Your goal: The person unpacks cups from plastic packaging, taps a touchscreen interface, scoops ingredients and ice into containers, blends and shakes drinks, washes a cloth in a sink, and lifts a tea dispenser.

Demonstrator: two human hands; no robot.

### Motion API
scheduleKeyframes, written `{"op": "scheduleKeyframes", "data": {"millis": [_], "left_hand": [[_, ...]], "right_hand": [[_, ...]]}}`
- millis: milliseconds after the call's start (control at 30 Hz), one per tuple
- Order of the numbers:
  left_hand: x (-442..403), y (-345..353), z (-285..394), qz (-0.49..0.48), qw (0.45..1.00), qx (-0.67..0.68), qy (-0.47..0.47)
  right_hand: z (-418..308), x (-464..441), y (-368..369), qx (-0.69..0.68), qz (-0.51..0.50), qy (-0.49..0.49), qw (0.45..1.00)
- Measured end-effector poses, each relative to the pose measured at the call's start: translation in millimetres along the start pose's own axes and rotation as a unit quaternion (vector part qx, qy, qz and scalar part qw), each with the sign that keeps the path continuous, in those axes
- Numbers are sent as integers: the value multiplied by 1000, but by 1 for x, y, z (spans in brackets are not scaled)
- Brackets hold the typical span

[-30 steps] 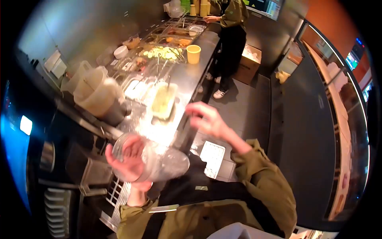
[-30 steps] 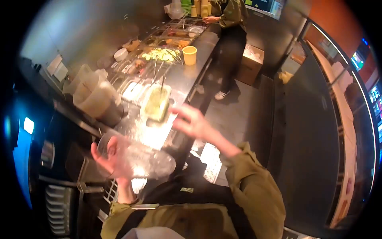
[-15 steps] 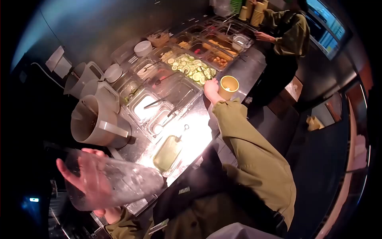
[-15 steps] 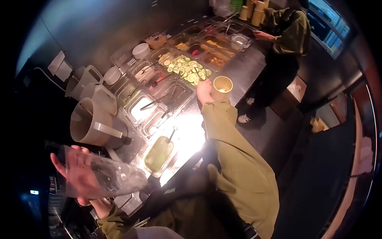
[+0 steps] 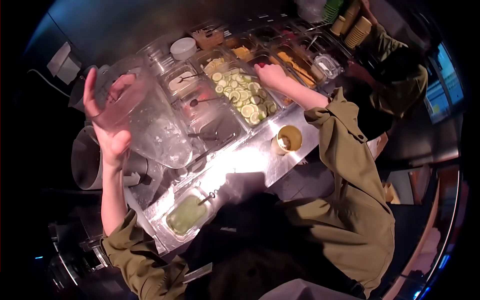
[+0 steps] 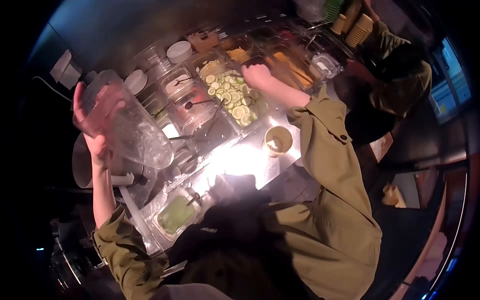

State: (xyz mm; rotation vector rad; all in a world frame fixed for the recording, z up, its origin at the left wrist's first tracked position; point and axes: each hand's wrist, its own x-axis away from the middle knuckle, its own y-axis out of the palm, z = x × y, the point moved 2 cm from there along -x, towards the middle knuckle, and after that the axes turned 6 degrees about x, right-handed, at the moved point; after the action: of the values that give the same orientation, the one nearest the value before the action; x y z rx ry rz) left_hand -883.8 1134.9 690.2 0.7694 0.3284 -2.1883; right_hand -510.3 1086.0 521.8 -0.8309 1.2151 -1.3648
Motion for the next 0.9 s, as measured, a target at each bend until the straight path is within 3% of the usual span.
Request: {"op": "scheduleKeyframes", "data": {"millis": [100, 200, 367, 633, 767, 900], "left_hand": [[-17, 9, -22, 7, 998, 3, -57], [-34, 14, -45, -9, 995, 4, -95], [-52, 12, -84, -31, 991, 18, -126], [-57, 9, -121, -31, 980, 10, -196], [-60, 4, -133, -50, 975, 34, -214], [-71, 13, -145, -95, 964, 54, -241]], "right_hand": [[22, -22, 44, 90, 96, -50, 990], [26, -52, 51, 149, 129, -55, 979], [11, -93, 37, 142, -70, -133, 979], [-5, -108, 43, 157, -46, -195, 967], [2, -98, 68, 157, 55, -207, 964], [11, -91, 81, 132, 63, -188, 971]]}}
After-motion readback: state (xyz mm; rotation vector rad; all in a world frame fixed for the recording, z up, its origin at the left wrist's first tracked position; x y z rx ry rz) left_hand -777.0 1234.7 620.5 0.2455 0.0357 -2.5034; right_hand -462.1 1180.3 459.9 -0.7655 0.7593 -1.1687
